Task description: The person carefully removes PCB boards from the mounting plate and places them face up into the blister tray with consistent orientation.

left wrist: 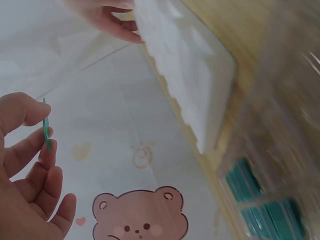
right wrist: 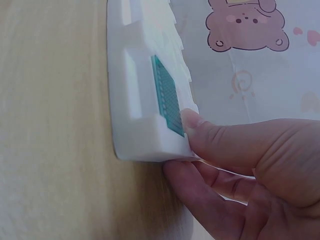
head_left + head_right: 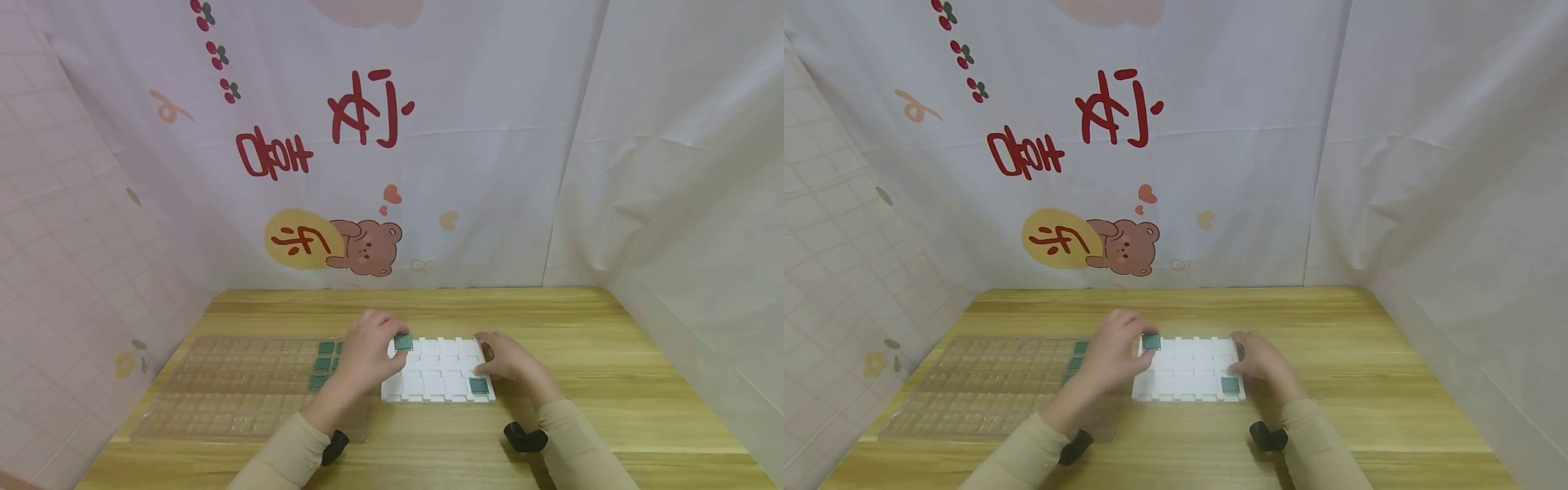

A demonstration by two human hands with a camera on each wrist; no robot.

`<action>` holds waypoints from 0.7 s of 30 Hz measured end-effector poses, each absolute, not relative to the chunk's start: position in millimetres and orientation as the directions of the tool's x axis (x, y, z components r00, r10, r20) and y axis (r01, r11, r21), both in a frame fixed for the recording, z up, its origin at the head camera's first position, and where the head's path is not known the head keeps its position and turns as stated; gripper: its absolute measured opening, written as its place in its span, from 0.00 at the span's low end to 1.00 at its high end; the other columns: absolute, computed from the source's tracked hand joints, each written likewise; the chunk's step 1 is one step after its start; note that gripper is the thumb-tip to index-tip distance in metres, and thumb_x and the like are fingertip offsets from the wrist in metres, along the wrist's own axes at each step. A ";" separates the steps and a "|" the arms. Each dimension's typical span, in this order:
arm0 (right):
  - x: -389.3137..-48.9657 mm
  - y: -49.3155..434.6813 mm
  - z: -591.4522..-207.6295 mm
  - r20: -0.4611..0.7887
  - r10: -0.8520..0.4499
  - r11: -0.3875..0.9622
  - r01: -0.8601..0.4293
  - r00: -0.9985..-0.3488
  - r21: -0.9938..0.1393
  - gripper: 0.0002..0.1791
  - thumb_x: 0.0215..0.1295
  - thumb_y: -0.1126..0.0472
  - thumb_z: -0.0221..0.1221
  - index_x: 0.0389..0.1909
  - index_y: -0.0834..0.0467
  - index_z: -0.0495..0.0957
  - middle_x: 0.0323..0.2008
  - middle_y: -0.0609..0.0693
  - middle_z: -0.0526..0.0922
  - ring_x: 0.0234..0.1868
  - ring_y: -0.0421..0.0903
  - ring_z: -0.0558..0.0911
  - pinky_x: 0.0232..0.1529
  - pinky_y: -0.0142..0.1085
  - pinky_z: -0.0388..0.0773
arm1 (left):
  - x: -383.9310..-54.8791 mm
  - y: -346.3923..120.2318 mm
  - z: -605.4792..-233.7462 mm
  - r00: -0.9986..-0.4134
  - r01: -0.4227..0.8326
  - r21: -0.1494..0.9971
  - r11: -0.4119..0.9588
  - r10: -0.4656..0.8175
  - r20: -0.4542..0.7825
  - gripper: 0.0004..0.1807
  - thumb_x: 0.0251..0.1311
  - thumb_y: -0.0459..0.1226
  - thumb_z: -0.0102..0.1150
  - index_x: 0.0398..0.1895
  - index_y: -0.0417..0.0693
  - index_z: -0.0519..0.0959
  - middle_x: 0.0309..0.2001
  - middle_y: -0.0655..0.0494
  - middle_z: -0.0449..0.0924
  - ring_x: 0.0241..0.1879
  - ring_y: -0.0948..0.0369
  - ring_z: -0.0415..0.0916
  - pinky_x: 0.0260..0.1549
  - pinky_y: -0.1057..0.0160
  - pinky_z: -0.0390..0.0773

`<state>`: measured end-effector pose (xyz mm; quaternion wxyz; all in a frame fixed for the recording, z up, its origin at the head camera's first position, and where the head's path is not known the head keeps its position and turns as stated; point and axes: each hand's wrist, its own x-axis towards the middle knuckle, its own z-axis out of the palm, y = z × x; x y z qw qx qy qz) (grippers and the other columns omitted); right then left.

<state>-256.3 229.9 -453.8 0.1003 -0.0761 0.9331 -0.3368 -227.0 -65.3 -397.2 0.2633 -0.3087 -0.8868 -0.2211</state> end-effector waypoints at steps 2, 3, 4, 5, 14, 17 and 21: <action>-256.4 230.2 -453.8 -0.136 -0.206 0.762 -0.072 -0.969 -0.643 0.41 0.53 0.68 0.72 0.67 0.69 0.65 0.52 0.65 0.72 0.38 0.50 0.77 0.31 0.37 0.81 | -227.7 -69.6 -398.7 -0.677 0.659 0.227 0.717 0.435 0.594 0.16 0.41 0.37 0.75 0.37 0.53 0.84 0.39 0.59 0.81 0.45 0.54 0.75 0.48 0.52 0.73; -256.4 230.2 -454.2 -0.137 -0.201 0.763 -0.067 -0.970 -0.643 0.41 0.53 0.68 0.72 0.67 0.69 0.65 0.52 0.65 0.72 0.37 0.50 0.77 0.31 0.37 0.80 | -228.1 -71.5 -399.6 -0.682 0.655 0.225 0.721 0.436 0.587 0.16 0.41 0.38 0.75 0.37 0.53 0.84 0.38 0.59 0.81 0.45 0.54 0.75 0.48 0.52 0.74; -256.3 230.3 -454.0 -0.134 -0.207 0.764 -0.075 -0.969 -0.641 0.41 0.53 0.68 0.72 0.67 0.70 0.65 0.52 0.65 0.72 0.37 0.50 0.77 0.31 0.37 0.81 | -228.3 -73.5 -400.3 -0.689 0.651 0.226 0.725 0.438 0.578 0.15 0.41 0.38 0.75 0.36 0.53 0.84 0.39 0.59 0.81 0.45 0.54 0.75 0.48 0.52 0.74; -255.9 230.4 -453.8 -0.133 -0.209 0.763 -0.076 -0.969 -0.641 0.41 0.52 0.68 0.72 0.67 0.70 0.65 0.51 0.65 0.72 0.37 0.50 0.77 0.31 0.37 0.81 | -228.3 -75.4 -401.1 -0.696 0.645 0.227 0.729 0.439 0.568 0.15 0.41 0.38 0.75 0.36 0.53 0.84 0.39 0.59 0.81 0.45 0.54 0.75 0.48 0.52 0.74; -254.2 229.3 -453.3 -0.129 -0.207 0.768 -0.080 -0.970 -0.635 0.41 0.52 0.67 0.72 0.67 0.69 0.66 0.52 0.64 0.73 0.41 0.51 0.76 0.31 0.37 0.81 | -226.6 -94.2 -411.8 -0.736 0.625 0.249 0.740 0.452 0.504 0.14 0.40 0.36 0.75 0.34 0.50 0.85 0.38 0.57 0.82 0.44 0.53 0.75 0.48 0.51 0.73; -253.8 229.2 -452.5 -0.126 -0.209 0.764 -0.082 -0.970 -0.640 0.41 0.52 0.68 0.72 0.67 0.69 0.66 0.52 0.65 0.73 0.40 0.51 0.76 0.31 0.37 0.81 | -226.3 -100.8 -415.6 -0.740 0.620 0.241 0.747 0.455 0.495 0.14 0.40 0.37 0.75 0.34 0.50 0.85 0.37 0.58 0.82 0.43 0.54 0.75 0.47 0.52 0.74; -253.7 228.4 -453.0 -0.130 -0.204 0.760 -0.073 -0.970 -0.646 0.41 0.52 0.68 0.72 0.67 0.69 0.65 0.52 0.64 0.72 0.41 0.51 0.76 0.31 0.37 0.81 | -226.5 -108.0 -420.5 -0.754 0.608 0.239 0.757 0.458 0.470 0.15 0.40 0.38 0.76 0.35 0.51 0.85 0.37 0.58 0.82 0.43 0.55 0.74 0.45 0.52 0.73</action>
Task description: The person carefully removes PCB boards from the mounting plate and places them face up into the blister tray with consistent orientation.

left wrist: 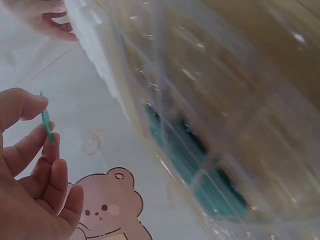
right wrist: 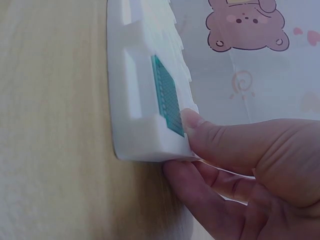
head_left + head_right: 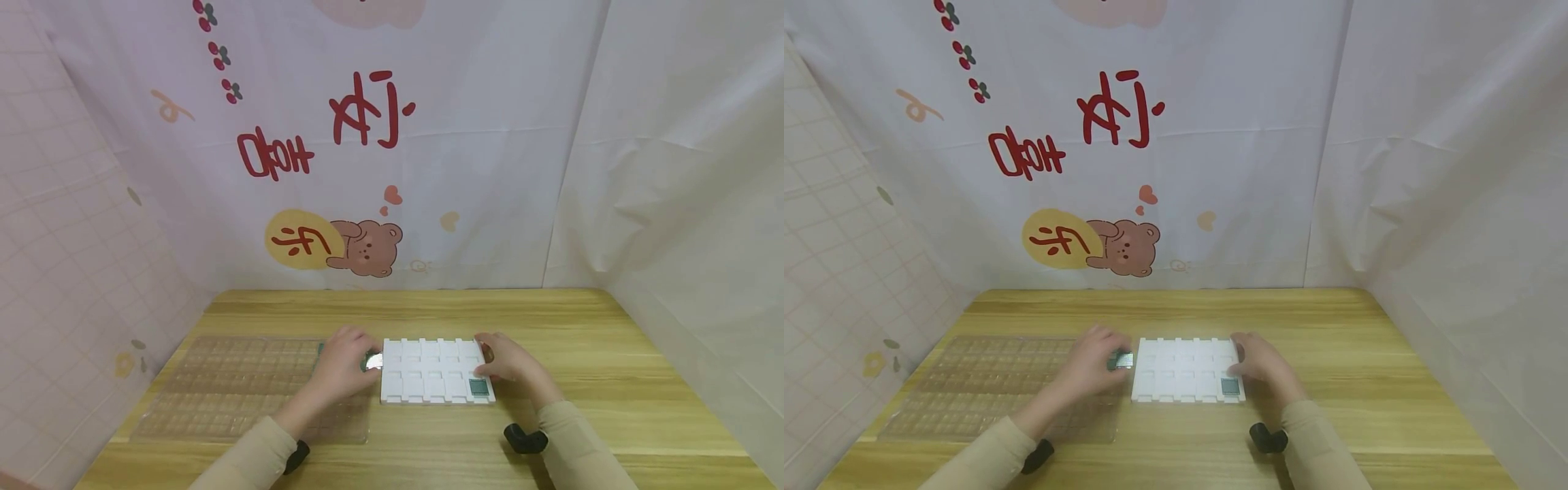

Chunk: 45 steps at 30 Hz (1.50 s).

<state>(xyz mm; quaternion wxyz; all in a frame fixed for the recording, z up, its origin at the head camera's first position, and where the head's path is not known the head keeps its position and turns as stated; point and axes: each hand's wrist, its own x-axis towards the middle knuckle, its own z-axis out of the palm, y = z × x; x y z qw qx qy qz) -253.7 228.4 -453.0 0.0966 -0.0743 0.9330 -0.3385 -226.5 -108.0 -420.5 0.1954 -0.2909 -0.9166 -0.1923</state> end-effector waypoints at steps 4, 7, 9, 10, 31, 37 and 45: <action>-253.8 228.6 -454.1 -0.133 -0.199 0.754 -0.065 -0.971 -0.654 0.41 0.52 0.69 0.72 0.67 0.69 0.65 0.53 0.64 0.72 0.41 0.52 0.76 0.31 0.37 0.82 | -226.8 -113.8 -423.5 -0.787 0.585 0.273 0.764 0.452 0.421 0.15 0.39 0.38 0.77 0.33 0.52 0.84 0.39 0.57 0.83 0.43 0.55 0.74 0.46 0.50 0.73; -253.7 229.5 -454.2 -0.132 -0.202 0.751 -0.066 -0.971 -0.657 0.41 0.52 0.69 0.72 0.67 0.69 0.65 0.53 0.65 0.72 0.41 0.52 0.76 0.31 0.37 0.82 | -226.7 -118.1 -426.0 -0.808 0.568 0.292 0.770 0.452 0.378 0.15 0.40 0.37 0.77 0.34 0.51 0.85 0.39 0.57 0.82 0.43 0.55 0.74 0.47 0.49 0.72; -253.6 229.9 -453.6 -0.129 -0.208 0.753 -0.075 -0.969 -0.653 0.41 0.52 0.68 0.72 0.67 0.69 0.65 0.53 0.65 0.72 0.41 0.51 0.76 0.31 0.37 0.82 | -226.4 -120.7 -428.3 -0.819 0.555 0.293 0.779 0.450 0.355 0.14 0.40 0.37 0.76 0.34 0.51 0.85 0.39 0.58 0.81 0.44 0.55 0.73 0.48 0.49 0.72; -254.0 230.1 -453.6 -0.128 -0.210 0.755 -0.077 -0.969 -0.651 0.41 0.53 0.68 0.72 0.67 0.69 0.65 0.53 0.65 0.72 0.40 0.51 0.77 0.31 0.37 0.82 | -225.9 -121.7 -429.0 -0.824 0.549 0.292 0.783 0.448 0.346 0.14 0.40 0.37 0.76 0.34 0.51 0.86 0.38 0.58 0.81 0.44 0.55 0.73 0.49 0.49 0.72; -254.9 230.1 -454.6 -0.124 -0.211 0.771 -0.087 -0.970 -0.631 0.40 0.52 0.67 0.73 0.66 0.69 0.66 0.53 0.65 0.72 0.42 0.53 0.76 0.31 0.36 0.81 | -229.9 -135.8 -444.5 -0.845 0.534 0.301 0.790 0.481 0.234 0.12 0.40 0.32 0.76 0.31 0.48 0.86 0.37 0.57 0.83 0.46 0.49 0.76 0.54 0.37 0.70; -254.7 230.2 -454.4 -0.128 -0.206 0.773 -0.081 -0.970 -0.630 0.40 0.52 0.67 0.73 0.66 0.68 0.67 0.53 0.65 0.72 0.42 0.52 0.76 0.31 0.36 0.81 | -230.4 -136.2 -444.1 -0.857 0.515 0.319 0.796 0.477 0.194 0.11 0.41 0.33 0.76 0.31 0.49 0.86 0.38 0.57 0.83 0.45 0.50 0.75 0.50 0.39 0.71; -253.9 229.4 -451.6 -0.134 -0.205 0.773 -0.076 -0.970 -0.630 0.40 0.52 0.67 0.73 0.66 0.68 0.67 0.53 0.65 0.72 0.42 0.52 0.77 0.31 0.36 0.82 | -231.7 -136.7 -444.5 -0.860 0.510 0.332 0.794 0.479 0.178 0.11 0.41 0.33 0.76 0.31 0.49 0.86 0.37 0.58 0.83 0.43 0.53 0.74 0.49 0.41 0.72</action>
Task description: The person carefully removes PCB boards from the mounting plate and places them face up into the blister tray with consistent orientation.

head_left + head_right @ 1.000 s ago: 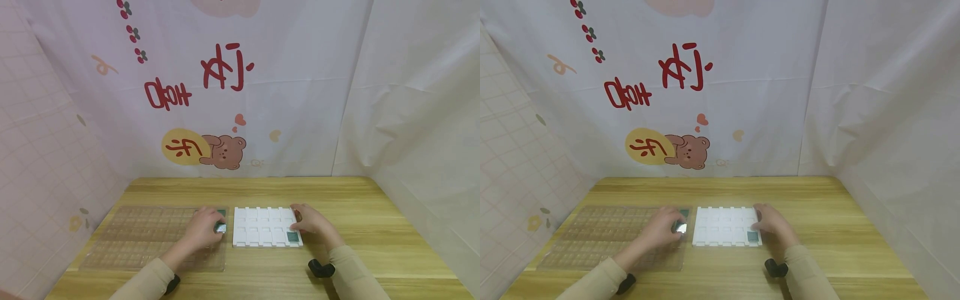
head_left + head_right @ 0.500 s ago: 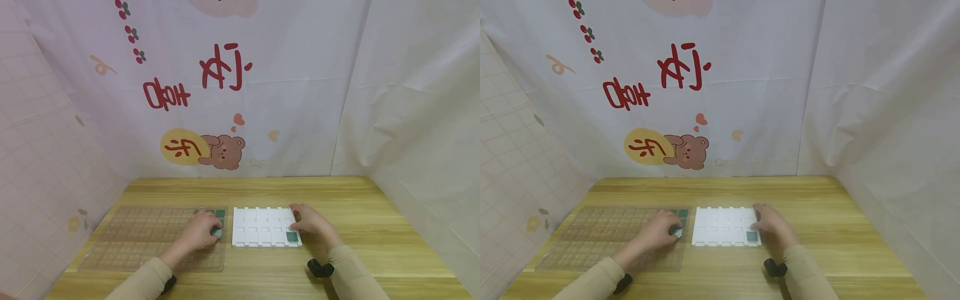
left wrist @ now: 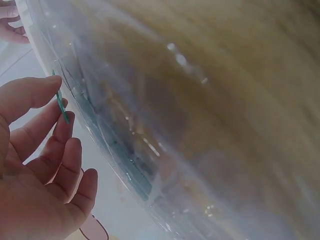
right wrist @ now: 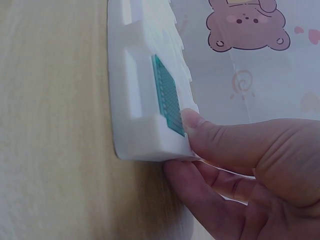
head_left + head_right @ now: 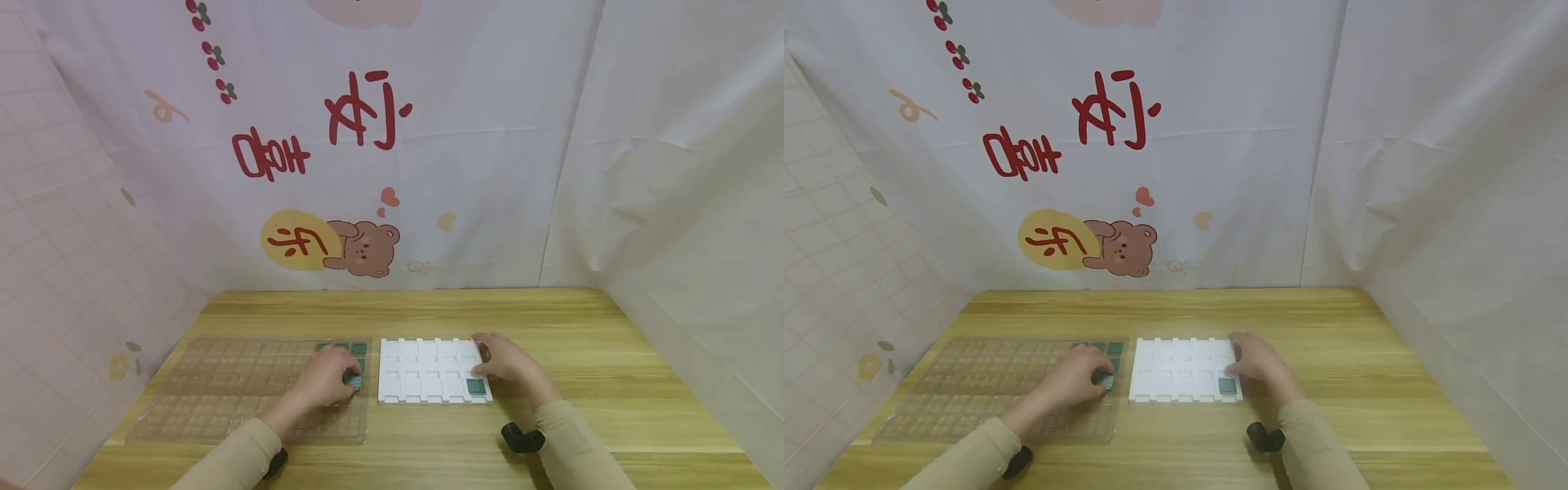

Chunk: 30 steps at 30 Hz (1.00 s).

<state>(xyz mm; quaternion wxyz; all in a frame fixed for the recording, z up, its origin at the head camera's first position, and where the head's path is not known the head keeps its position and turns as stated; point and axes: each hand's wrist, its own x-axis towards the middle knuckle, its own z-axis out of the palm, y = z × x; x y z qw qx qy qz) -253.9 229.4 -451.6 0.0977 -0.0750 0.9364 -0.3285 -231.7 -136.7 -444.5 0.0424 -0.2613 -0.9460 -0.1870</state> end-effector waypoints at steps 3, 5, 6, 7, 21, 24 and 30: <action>-255.0 229.2 -451.7 -0.134 -0.204 0.766 -0.073 -0.970 -0.639 0.40 0.52 0.67 0.73 0.67 0.68 0.66 0.53 0.65 0.72 0.42 0.53 0.77 0.31 0.37 0.82 | -232.4 -136.8 -444.9 -0.859 0.512 0.339 0.789 0.481 0.177 0.11 0.42 0.33 0.76 0.32 0.49 0.86 0.37 0.58 0.83 0.43 0.53 0.74 0.47 0.42 0.72; -255.5 229.0 -451.8 -0.137 -0.202 0.758 -0.066 -0.970 -0.648 0.41 0.52 0.68 0.72 0.67 0.68 0.66 0.54 0.66 0.71 0.42 0.53 0.77 0.31 0.37 0.82 | -232.9 -136.8 -444.9 -0.858 0.513 0.339 0.788 0.483 0.175 0.12 0.42 0.33 0.77 0.33 0.48 0.86 0.37 0.58 0.83 0.42 0.53 0.74 0.46 0.43 0.73; -256.1 228.9 -452.2 -0.140 -0.197 0.755 -0.059 -0.970 -0.653 0.40 0.52 0.68 0.72 0.67 0.68 0.66 0.55 0.66 0.71 0.43 0.53 0.77 0.31 0.37 0.82 | -233.2 -136.8 -445.0 -0.858 0.513 0.340 0.788 0.484 0.175 0.12 0.42 0.33 0.77 0.33 0.48 0.86 0.37 0.58 0.83 0.43 0.53 0.74 0.45 0.43 0.73; -256.6 228.8 -452.5 -0.142 -0.193 0.752 -0.053 -0.971 -0.657 0.40 0.52 0.68 0.72 0.67 0.68 0.66 0.55 0.66 0.70 0.43 0.53 0.77 0.32 0.37 0.82 | -233.5 -136.8 -445.2 -0.858 0.513 0.337 0.789 0.484 0.173 0.12 0.42 0.34 0.77 0.34 0.48 0.86 0.37 0.58 0.83 0.43 0.53 0.74 0.45 0.43 0.73; -259.8 230.2 -452.6 -0.129 -0.210 0.752 -0.076 -0.969 -0.654 0.41 0.52 0.68 0.73 0.67 0.69 0.66 0.55 0.66 0.71 0.41 0.52 0.77 0.31 0.37 0.82 | -225.8 -135.2 -435.8 -0.821 0.564 0.256 0.785 0.497 0.282 0.10 0.48 0.37 0.74 0.35 0.48 0.86 0.36 0.59 0.84 0.39 0.57 0.74 0.43 0.46 0.73; -260.6 230.5 -452.3 -0.128 -0.211 0.752 -0.077 -0.969 -0.655 0.41 0.52 0.68 0.73 0.66 0.69 0.66 0.55 0.66 0.71 0.41 0.52 0.77 0.31 0.37 0.82 | -220.8 -133.8 -429.6 -0.806 0.581 0.252 0.774 0.504 0.310 0.11 0.49 0.37 0.74 0.36 0.48 0.86 0.37 0.59 0.84 0.40 0.56 0.75 0.44 0.45 0.74; -262.6 231.5 -452.9 -0.125 -0.213 0.755 -0.082 -0.969 -0.651 0.41 0.52 0.68 0.73 0.66 0.68 0.66 0.53 0.65 0.72 0.40 0.51 0.77 0.30 0.37 0.82 | -209.6 -127.1 -419.1 -0.770 0.612 0.204 0.764 0.516 0.375 0.13 0.49 0.37 0.74 0.40 0.50 0.86 0.40 0.58 0.86 0.44 0.55 0.77 0.45 0.47 0.73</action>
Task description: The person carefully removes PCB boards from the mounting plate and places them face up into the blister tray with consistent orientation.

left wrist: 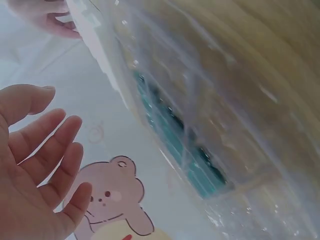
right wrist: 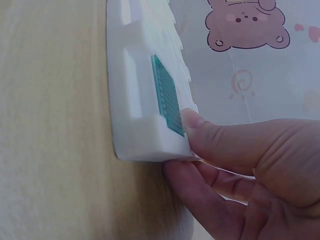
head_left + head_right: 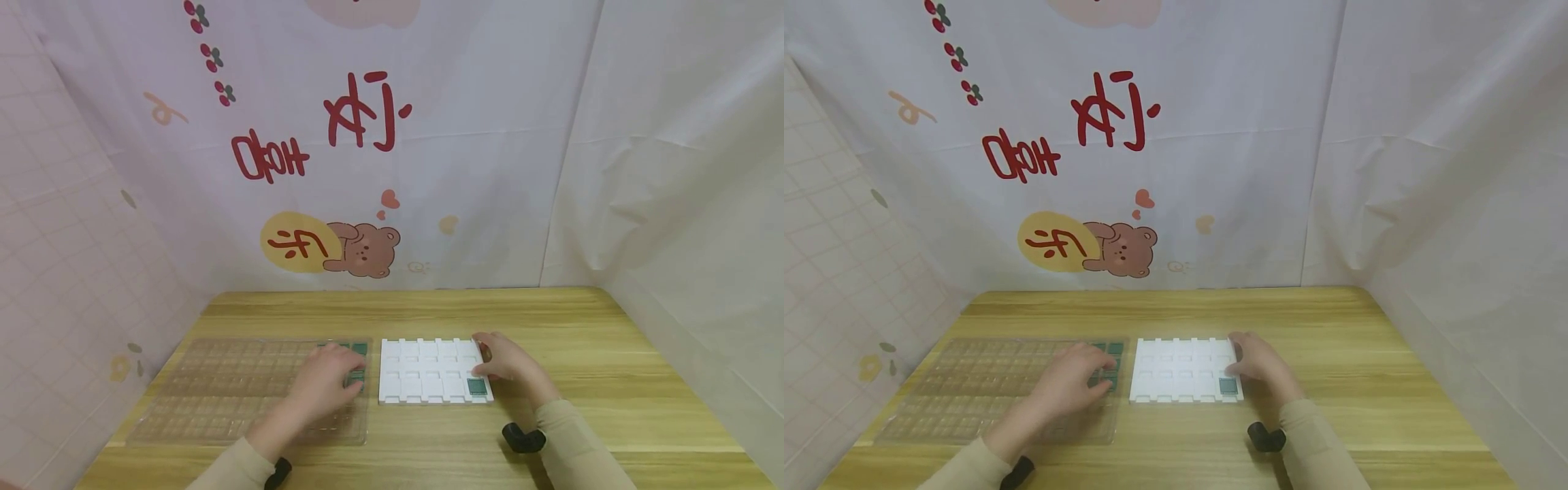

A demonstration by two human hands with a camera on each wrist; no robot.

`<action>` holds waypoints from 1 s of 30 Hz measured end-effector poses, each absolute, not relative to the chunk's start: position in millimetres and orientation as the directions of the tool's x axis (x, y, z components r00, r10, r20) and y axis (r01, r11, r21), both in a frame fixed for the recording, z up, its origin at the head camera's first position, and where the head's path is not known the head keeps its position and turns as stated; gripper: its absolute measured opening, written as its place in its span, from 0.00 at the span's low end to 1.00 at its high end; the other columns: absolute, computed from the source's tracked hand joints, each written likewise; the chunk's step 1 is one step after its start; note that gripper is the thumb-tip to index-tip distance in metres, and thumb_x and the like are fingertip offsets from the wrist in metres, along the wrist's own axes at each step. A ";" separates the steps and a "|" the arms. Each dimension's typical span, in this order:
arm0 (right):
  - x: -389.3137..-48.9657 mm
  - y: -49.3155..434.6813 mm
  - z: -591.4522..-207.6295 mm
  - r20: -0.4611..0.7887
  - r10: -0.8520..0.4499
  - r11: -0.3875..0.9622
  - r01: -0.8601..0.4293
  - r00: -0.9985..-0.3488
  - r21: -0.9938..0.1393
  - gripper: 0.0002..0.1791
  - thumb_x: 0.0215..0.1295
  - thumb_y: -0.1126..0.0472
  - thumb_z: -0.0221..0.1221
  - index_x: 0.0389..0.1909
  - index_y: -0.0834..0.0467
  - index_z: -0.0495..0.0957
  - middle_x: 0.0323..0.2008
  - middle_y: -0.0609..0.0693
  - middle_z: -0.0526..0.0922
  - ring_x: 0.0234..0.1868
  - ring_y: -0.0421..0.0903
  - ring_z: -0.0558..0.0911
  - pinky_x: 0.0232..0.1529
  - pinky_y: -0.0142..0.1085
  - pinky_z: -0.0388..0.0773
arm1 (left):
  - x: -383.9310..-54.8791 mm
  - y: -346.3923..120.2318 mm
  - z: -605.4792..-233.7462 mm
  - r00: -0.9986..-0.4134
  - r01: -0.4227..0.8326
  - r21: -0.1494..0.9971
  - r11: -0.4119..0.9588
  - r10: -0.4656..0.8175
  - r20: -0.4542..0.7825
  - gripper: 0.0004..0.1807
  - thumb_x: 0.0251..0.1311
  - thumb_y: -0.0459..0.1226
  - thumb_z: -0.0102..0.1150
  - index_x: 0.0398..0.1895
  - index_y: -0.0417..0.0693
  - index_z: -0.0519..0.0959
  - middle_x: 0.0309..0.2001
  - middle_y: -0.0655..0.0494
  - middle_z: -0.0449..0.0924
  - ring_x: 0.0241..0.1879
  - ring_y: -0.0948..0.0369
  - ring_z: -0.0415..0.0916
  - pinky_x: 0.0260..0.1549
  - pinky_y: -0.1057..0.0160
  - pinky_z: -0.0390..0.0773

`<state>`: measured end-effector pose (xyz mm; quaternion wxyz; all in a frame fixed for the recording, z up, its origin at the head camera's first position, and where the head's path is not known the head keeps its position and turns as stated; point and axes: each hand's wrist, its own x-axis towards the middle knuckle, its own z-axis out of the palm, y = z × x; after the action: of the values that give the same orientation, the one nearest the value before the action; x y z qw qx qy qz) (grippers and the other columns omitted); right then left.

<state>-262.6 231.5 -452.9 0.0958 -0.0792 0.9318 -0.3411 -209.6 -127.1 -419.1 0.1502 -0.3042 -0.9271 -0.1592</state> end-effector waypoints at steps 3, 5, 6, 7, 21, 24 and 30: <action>-262.9 231.2 -453.6 -0.121 -0.212 0.754 -0.083 -0.970 -0.652 0.41 0.52 0.68 0.73 0.66 0.69 0.66 0.53 0.65 0.72 0.39 0.51 0.77 0.30 0.37 0.82 | -206.3 -124.3 -419.5 -0.737 0.631 0.159 0.759 0.524 0.427 0.13 0.48 0.37 0.74 0.40 0.51 0.85 0.40 0.59 0.86 0.43 0.57 0.77 0.44 0.51 0.73; -262.9 230.9 -453.9 -0.120 -0.213 0.754 -0.085 -0.970 -0.651 0.40 0.52 0.68 0.73 0.66 0.69 0.66 0.54 0.65 0.72 0.39 0.50 0.78 0.30 0.37 0.81 | -204.5 -122.5 -419.7 -0.710 0.648 0.139 0.749 0.528 0.466 0.14 0.47 0.37 0.73 0.40 0.51 0.85 0.39 0.59 0.85 0.43 0.57 0.76 0.43 0.52 0.72; -263.1 230.8 -454.3 -0.120 -0.212 0.754 -0.084 -0.970 -0.651 0.40 0.52 0.68 0.72 0.66 0.69 0.66 0.54 0.66 0.71 0.39 0.50 0.78 0.30 0.37 0.81 | -203.8 -121.6 -419.9 -0.693 0.657 0.125 0.743 0.531 0.487 0.14 0.47 0.37 0.73 0.40 0.51 0.85 0.39 0.59 0.85 0.43 0.57 0.76 0.44 0.52 0.73; -263.3 230.6 -454.6 -0.121 -0.210 0.753 -0.082 -0.970 -0.653 0.40 0.52 0.68 0.72 0.67 0.69 0.66 0.54 0.66 0.71 0.39 0.50 0.78 0.30 0.37 0.81 | -203.1 -121.0 -420.2 -0.677 0.666 0.112 0.737 0.535 0.506 0.14 0.47 0.36 0.73 0.40 0.50 0.85 0.39 0.60 0.85 0.43 0.57 0.76 0.44 0.52 0.73; -266.6 228.4 -461.2 -0.125 -0.182 0.765 -0.060 -0.975 -0.641 0.40 0.52 0.69 0.72 0.67 0.67 0.66 0.54 0.64 0.71 0.38 0.50 0.77 0.30 0.37 0.81 | -201.0 -110.6 -425.9 -0.487 0.731 -0.018 0.682 0.540 0.687 0.21 0.38 0.37 0.78 0.40 0.52 0.84 0.38 0.61 0.83 0.42 0.57 0.76 0.44 0.50 0.75; -266.6 228.0 -461.7 -0.124 -0.181 0.765 -0.060 -0.976 -0.641 0.40 0.52 0.69 0.72 0.67 0.67 0.66 0.54 0.64 0.72 0.38 0.50 0.77 0.31 0.37 0.81 | -200.2 -108.9 -426.0 -0.468 0.738 -0.026 0.674 0.540 0.699 0.20 0.38 0.38 0.77 0.40 0.53 0.84 0.38 0.62 0.83 0.42 0.58 0.76 0.44 0.51 0.74; -266.6 227.1 -458.9 -0.112 -0.205 0.749 -0.082 -0.972 -0.657 0.40 0.52 0.69 0.72 0.67 0.70 0.65 0.53 0.65 0.72 0.40 0.51 0.77 0.30 0.36 0.81 | -199.9 -105.5 -421.3 -0.418 0.760 -0.048 0.648 0.544 0.728 0.20 0.38 0.37 0.77 0.39 0.51 0.84 0.38 0.61 0.82 0.41 0.57 0.76 0.44 0.51 0.74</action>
<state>-266.6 227.1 -458.9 0.0886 -0.0770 0.9310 -0.3457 -199.9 -105.5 -421.3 0.3695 -0.3934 -0.8291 -0.1464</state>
